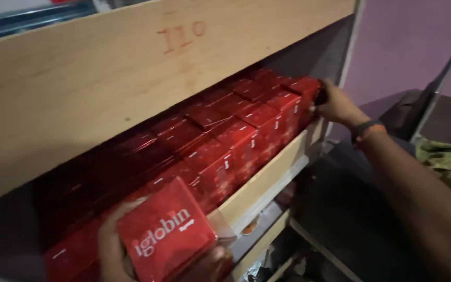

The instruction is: Organize red syrup boxes on a pharmacy shelf.

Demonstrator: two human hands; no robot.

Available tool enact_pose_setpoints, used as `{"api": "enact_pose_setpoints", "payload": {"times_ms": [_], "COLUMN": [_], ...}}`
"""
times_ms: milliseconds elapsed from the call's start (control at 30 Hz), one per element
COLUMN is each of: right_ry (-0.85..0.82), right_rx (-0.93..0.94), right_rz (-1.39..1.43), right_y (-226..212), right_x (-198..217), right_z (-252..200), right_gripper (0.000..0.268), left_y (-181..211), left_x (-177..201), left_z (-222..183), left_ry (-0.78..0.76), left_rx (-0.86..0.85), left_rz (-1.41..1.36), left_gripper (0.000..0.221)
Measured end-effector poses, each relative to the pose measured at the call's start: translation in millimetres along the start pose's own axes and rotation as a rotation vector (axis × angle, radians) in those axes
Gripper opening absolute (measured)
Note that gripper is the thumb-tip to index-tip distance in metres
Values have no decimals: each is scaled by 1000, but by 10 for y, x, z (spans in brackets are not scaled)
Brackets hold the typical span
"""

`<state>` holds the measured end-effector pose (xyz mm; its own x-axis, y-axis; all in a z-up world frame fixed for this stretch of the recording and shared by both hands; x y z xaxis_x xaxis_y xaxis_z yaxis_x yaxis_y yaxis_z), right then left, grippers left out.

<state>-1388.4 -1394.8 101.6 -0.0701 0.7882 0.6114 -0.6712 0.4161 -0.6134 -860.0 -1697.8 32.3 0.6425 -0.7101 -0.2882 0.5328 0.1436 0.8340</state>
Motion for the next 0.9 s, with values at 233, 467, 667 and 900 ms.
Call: {"api": "enact_pose_setpoints", "payload": {"times_ms": [233,467,667,900], "right_ry": [473,160,-77,-244], "right_rx": [144,562,583,748], "right_rz": [-236,1021,915,778], "right_y": [-1361,-3549,-4120,-4232], "right_x": [330,504,107,-396], "right_z": [-845,-2279,-2644,-2784], "right_gripper": [52,53,57,46], "left_y": [684,948,1723,2077], "left_x": [-401,-1007,-1096,-786], "left_z": [-231,-688,-501,-646], "left_ry": [-114,-627,-409,-77], "left_rx": [-71,-237,-814,-1052], "left_rz": [-119,146,909,1093], "left_gripper": [73,29,16,36]}}
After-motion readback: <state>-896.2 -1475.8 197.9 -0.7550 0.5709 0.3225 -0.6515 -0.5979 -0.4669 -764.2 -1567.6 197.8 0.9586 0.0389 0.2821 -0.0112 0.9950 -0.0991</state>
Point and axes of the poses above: each hand's wrist, its own z-axis towards the middle knuckle, its own x-axis out of the back of the hand, y = z × x, the point moved 7 cm from there along z, towards the middle knuckle, and after that the axes turned 7 degrees about y, right-handed, at the moved point
